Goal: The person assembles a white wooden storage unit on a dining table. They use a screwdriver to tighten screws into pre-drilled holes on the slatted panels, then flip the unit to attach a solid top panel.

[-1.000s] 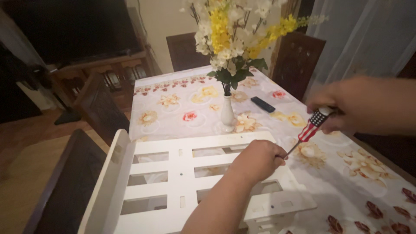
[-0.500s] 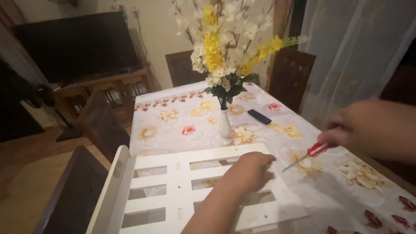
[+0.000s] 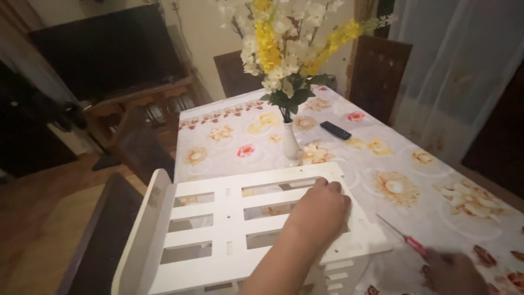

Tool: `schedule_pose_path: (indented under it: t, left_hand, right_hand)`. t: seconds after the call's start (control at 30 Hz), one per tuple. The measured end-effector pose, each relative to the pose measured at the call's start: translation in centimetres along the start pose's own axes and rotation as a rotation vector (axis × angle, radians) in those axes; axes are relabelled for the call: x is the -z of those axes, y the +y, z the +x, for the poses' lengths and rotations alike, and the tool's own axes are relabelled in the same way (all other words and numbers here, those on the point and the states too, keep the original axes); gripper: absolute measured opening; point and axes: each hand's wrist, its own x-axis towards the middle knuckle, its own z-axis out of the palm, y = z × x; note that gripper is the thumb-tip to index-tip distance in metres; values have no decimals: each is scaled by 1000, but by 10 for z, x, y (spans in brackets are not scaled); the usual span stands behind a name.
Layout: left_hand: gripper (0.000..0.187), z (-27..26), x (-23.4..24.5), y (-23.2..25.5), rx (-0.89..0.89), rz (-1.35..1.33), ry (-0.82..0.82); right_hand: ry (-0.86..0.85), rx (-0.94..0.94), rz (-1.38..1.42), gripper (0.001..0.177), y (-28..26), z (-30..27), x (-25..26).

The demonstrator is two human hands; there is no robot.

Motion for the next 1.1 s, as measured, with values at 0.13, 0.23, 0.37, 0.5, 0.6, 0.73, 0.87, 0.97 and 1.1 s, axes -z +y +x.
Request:
schedule_pose_path:
  t: [0.13, 0.23, 0.37, 0.5, 0.6, 0.73, 0.87, 0.97, 1.1]
  left_hand:
    - [16, -16, 9, 10, 121, -212, 55]
    - [29, -43, 11, 17, 212, -268, 331]
    - [42, -109, 21, 15, 425, -196, 700]
    - [50, -176, 42, -7, 837, 271, 819]
    - [65, -216, 55, -22, 1093, 263, 795]
    - [75, -248, 59, -30, 1157, -160, 923]
    - [79, -265, 55, -33, 1464, -652, 778]
    - [69, -270, 49, -29, 1343, -935, 824]
    - [62, -287, 40, -23, 973, -892, 841]
  right_hand:
    - [-47, -102, -56, 52, 32, 22, -49]
    - [-55, -130, -23, 53, 41, 30, -73]
    - [-28, -149, 41, 55, 38, 33, -80]
    - [39, -158, 185, 59, 19, 36, -70]
    - [108, -87, 317, 63, -33, 37, -46]
    - [243, 241, 342, 69, -146, -1, 14]
    - [434, 834, 181, 58, -277, -102, 61]
    - [140, 1000, 178, 60, -339, -210, 42]
    - [-86, 1308, 210, 72, -387, -327, -23]
